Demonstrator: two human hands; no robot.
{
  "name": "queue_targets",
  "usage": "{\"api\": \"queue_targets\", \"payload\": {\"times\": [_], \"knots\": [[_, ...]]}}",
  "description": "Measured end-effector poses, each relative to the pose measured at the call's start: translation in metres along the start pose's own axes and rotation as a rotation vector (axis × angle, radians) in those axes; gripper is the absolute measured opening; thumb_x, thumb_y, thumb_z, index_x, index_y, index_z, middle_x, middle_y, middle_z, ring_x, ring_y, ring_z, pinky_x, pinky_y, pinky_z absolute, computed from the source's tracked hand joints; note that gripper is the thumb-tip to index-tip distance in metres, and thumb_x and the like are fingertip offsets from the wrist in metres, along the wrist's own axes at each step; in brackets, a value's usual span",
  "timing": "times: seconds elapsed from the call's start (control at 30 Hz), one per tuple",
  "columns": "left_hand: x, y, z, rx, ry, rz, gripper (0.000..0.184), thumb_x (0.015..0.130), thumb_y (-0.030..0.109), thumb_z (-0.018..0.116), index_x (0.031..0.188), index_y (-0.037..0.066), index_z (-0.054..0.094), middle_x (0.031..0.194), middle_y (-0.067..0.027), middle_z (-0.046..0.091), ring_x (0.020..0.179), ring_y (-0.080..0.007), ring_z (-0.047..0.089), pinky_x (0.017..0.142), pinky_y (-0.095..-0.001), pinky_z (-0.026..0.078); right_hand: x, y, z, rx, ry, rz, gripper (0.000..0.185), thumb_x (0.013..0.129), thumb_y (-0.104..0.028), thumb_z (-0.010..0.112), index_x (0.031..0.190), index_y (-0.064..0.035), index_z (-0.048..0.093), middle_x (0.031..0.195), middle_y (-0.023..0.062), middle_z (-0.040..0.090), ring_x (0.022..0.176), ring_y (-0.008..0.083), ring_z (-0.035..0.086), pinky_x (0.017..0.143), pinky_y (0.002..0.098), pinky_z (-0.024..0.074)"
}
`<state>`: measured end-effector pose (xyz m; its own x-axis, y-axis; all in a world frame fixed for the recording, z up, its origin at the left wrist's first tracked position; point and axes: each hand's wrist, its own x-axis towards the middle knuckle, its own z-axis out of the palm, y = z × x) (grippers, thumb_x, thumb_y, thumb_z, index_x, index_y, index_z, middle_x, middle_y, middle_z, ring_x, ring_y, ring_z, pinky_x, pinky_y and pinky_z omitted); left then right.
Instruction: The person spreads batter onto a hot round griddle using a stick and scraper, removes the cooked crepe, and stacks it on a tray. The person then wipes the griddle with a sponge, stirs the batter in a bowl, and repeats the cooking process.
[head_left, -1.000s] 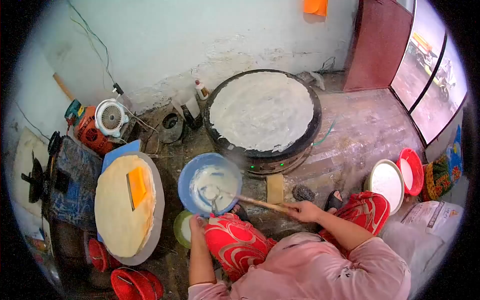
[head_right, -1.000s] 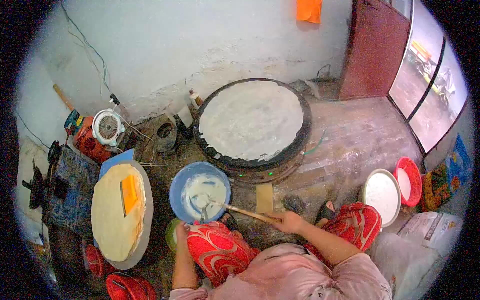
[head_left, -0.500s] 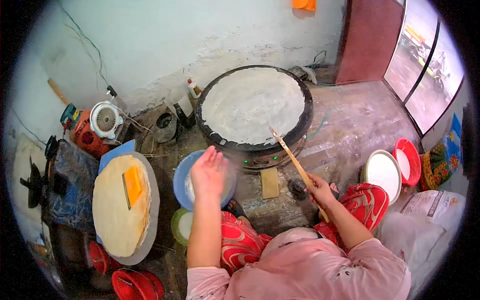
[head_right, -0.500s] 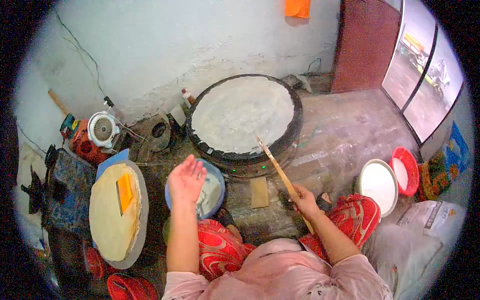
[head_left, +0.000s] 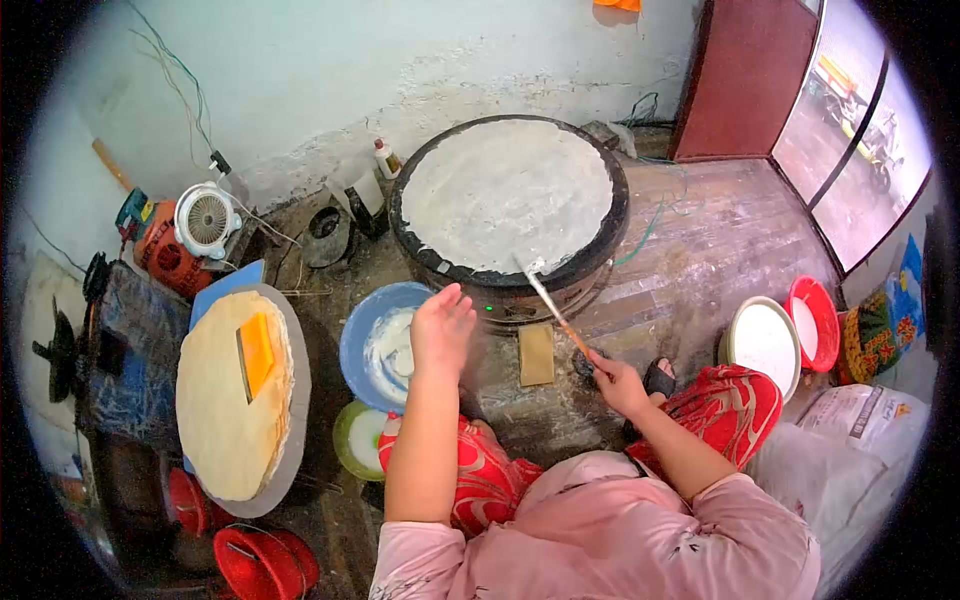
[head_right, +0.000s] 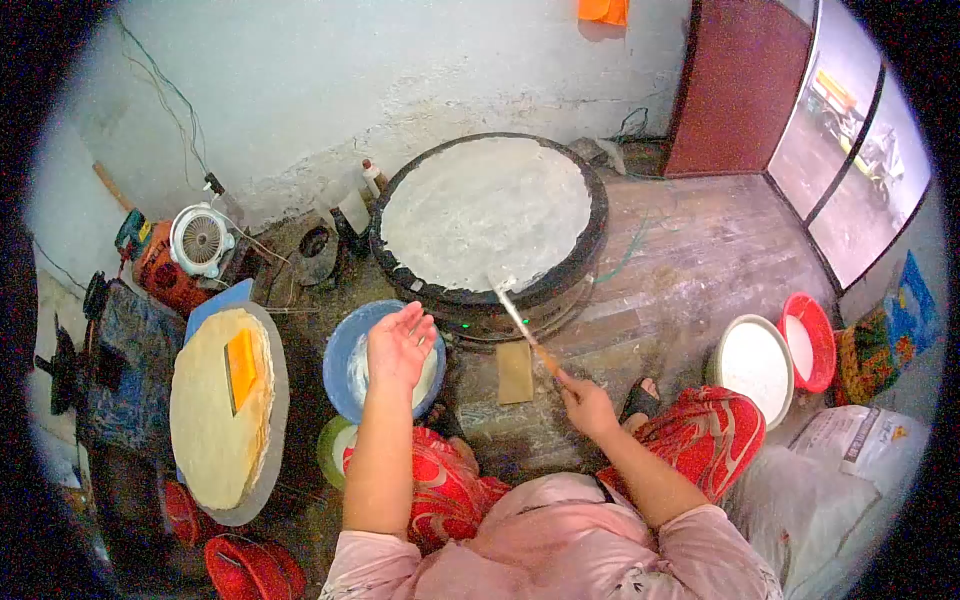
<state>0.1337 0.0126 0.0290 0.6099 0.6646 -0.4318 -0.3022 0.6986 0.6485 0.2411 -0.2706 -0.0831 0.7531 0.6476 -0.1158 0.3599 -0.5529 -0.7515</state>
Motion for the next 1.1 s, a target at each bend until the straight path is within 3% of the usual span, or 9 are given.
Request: {"api": "queue_targets", "payload": {"times": [0.1, 0.17, 0.23, 0.3, 0.57, 0.63, 0.7, 0.9, 1.1], "knots": [[-0.001, 0.001, -0.001, -0.002, 0.013, -0.013, 0.03, 0.078, 0.015, 0.054, 0.102, -0.003, 0.055, 0.1, -0.0108, 0.053, 0.09, -0.024, 0.052, 0.078, -0.0353, 0.043, 0.0, 0.006, -0.004, 0.146, 0.028, -0.094, 0.034, 0.085, -0.015, 0.05, 0.119, -0.0152, 0.055, 0.091, 0.0222, 0.059, 0.081, 0.0292, 0.059, 0.072, 0.0359, 0.0456], [-0.003, 0.0, 0.0, 0.013, 0.023, -0.01, 0.031, 0.078, 0.015, 0.054, 0.102, -0.003, 0.055, 0.1, -0.0108, 0.053, 0.09, -0.0241, 0.052, 0.078, -0.0352, 0.043, -0.003, -0.017, -0.023, 0.128, 0.054, 0.262, 0.032, 0.086, -0.014, 0.049, 0.117, -0.0141, 0.056, 0.097, 0.0204, 0.061, 0.085, 0.025, 0.06, 0.075, 0.0333, 0.0457], [-0.002, 0.0, 0.001, 0.031, 0.026, -0.004, 0.031, 0.078, 0.016, 0.055, 0.102, -0.003, 0.055, 0.1, -0.0108, 0.054, 0.09, -0.0242, 0.052, 0.078, -0.0351, 0.043, -0.007, 0.008, -0.006, 0.299, 0.104, -0.026, 0.032, 0.086, -0.015, 0.05, 0.117, -0.0119, 0.056, 0.106, 0.0166, 0.06, 0.092, 0.0213, 0.06, 0.08, 0.0303, 0.0449], [-0.001, -0.002, -0.002, 0.031, 0.01, -0.015, 0.031, 0.078, 0.017, 0.054, 0.103, -0.003, 0.055, 0.1, -0.0104, 0.054, 0.09, -0.0238, 0.052, 0.078, -0.035, 0.043, -0.015, -0.003, -0.01, 0.159, -0.256, -0.026, 0.031, 0.088, -0.011, 0.051, 0.119, -0.0096, 0.055, 0.104, 0.0054, 0.063, 0.083, 0.0099, 0.054, 0.075, 0.024, 0.0424], [0.002, -0.005, -0.009, 0.034, 0.011, -0.033, 0.028, 0.078, 0.015, 0.058, 0.101, 0.0, 0.057, 0.101, -0.0069, 0.055, 0.088, -0.0205, 0.055, 0.074, -0.0338, 0.047, 0.045, 0.003, -0.026, 0.201, 0.294, 0.26, 0.033, 0.088, -0.019, 0.051, 0.119, -0.0091, 0.053, 0.107, 0.0129, 0.062, 0.09, 0.0186, 0.06, 0.079, 0.0321, 0.0455], [0.014, -0.013, -0.02, -0.003, -0.022, -0.032, 0.028, 0.079, 0.017, 0.057, 0.102, 0.001, 0.057, 0.104, -0.0079, 0.055, 0.09, -0.0216, 0.055, 0.077, -0.0355, 0.047, 0.031, -0.024, -0.028, -0.049, 0.093, 0.371, 0.034, 0.087, -0.019, 0.051, 0.12, -0.0115, 0.053, 0.108, 0.0143, 0.061, 0.091, 0.0171, 0.06, 0.078, 0.0331, 0.0462], [0.018, -0.021, -0.032, 0.121, -0.162, 0.137, 0.029, 0.079, 0.018, 0.057, 0.104, 0.001, 0.056, 0.107, -0.0089, 0.055, 0.093, -0.0229, 0.054, 0.08, -0.0362, 0.045, 0.01, -0.013, -0.001, 0.207, -0.156, -0.08, 0.033, 0.086, -0.019, 0.052, 0.118, -0.013, 0.055, 0.099, 0.0133, 0.064, 0.089, 0.0166, 0.06, 0.075, 0.0329, 0.0477], [0.006, -0.016, -0.02, -0.101, -0.053, 0.03, 0.03, 0.079, 0.017, 0.057, 0.105, 0.002, 0.057, 0.109, -0.0081, 0.055, 0.097, -0.0227, 0.052, 0.082, -0.0337, 0.044, 0.035, -0.07, -0.035, 0.522, -0.133, -0.145, 0.066, 0.078, 0.001, 0.058, 0.136, -0.0169, 0.032, 0.108, 0.0086, 0.053, 0.083, 0.0215, 0.059, 0.068, 0.0292, 0.0506], [0.023, -0.03, -0.03, 0.016, -0.12, 0.12, 0.028, 0.079, 0.017, 0.057, 0.104, 0.005, 0.057, 0.107, -0.0056, 0.057, 0.095, -0.0205, 0.053, 0.078, -0.0325, 0.044, 0.066, -0.063, -0.038, 0.859, -0.275, 0.201, 0.08, 0.077, 0.014, 0.05, 0.141, -0.0175, 0.013, 0.121, 0.0093, 0.043, 0.071, 0.0185, 0.061, 0.057, 0.0283, 0.0503]]}}
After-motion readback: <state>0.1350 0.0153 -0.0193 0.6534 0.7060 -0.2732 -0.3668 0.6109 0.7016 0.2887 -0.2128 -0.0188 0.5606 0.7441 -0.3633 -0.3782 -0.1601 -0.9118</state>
